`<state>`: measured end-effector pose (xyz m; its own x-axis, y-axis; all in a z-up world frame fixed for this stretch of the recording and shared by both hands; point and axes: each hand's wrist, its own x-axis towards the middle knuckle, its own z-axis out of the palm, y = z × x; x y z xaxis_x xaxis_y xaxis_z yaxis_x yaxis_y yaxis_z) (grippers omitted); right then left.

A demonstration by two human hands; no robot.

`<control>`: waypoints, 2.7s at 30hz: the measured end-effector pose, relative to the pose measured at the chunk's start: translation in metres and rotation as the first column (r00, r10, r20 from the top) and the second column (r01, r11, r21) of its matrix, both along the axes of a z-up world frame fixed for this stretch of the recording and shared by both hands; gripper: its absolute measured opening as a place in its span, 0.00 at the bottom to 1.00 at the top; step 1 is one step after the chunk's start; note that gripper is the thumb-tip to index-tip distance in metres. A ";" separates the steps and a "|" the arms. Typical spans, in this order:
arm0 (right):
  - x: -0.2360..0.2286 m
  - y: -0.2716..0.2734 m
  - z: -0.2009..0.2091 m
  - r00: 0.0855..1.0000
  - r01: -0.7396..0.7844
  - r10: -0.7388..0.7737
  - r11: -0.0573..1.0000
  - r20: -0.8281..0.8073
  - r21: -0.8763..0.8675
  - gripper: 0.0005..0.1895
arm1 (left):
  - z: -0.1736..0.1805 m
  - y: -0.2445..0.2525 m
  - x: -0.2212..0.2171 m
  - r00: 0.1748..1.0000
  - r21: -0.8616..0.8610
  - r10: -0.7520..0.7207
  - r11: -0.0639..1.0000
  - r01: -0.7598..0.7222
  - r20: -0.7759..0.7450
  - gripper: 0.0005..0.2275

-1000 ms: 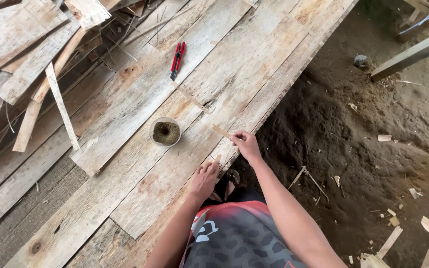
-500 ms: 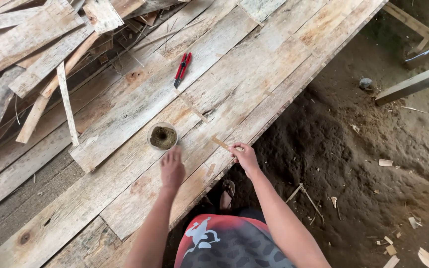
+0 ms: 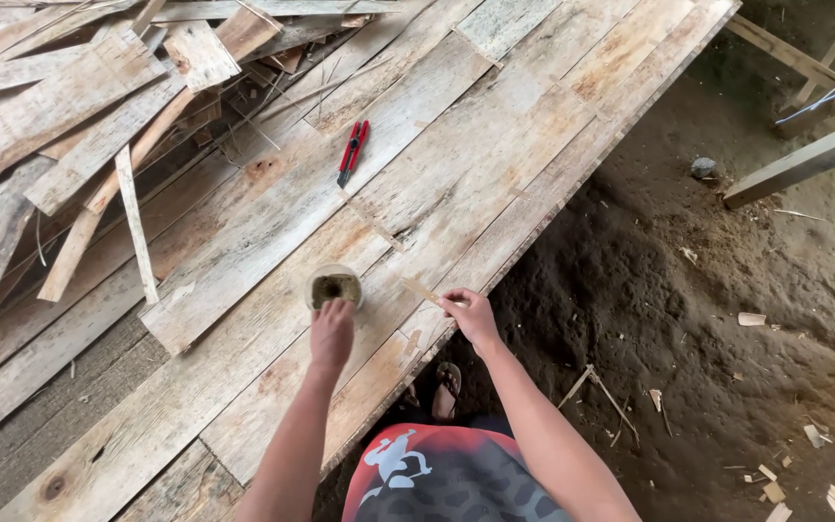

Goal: The person repeatedly dips a small wooden stick into a container of dark paste and applies it to the surface of a wooden workbench. They use a utility knife to scrape or spread the substance on the wood. The person also picks up and discards small wood scraps from the workbench.

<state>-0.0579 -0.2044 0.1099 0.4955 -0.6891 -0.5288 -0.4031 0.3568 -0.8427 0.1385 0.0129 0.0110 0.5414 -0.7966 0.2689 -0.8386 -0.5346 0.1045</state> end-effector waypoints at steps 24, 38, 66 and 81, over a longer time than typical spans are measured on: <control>0.115 0.076 -0.013 0.825 -0.462 0.337 0.864 -0.453 -0.199 0.12 | 0.094 0.020 -0.037 0.811 0.123 0.087 0.992 -0.019 -0.578 0.39; 0.126 0.078 -0.013 0.767 -0.509 0.348 0.841 -0.539 -0.182 0.12 | 0.066 0.002 -0.022 0.793 0.353 0.177 0.934 0.051 -0.584 0.44; 0.042 0.017 0.036 0.825 -0.446 0.409 0.895 -0.390 -0.005 0.12 | -0.016 0.042 0.019 0.961 0.222 0.153 0.970 -0.102 -0.229 0.37; 0.021 0.023 -0.015 0.683 -0.574 0.449 0.818 -0.577 -0.044 0.14 | 0.000 0.025 -0.071 0.844 -0.017 -0.508 0.858 0.513 -0.175 0.24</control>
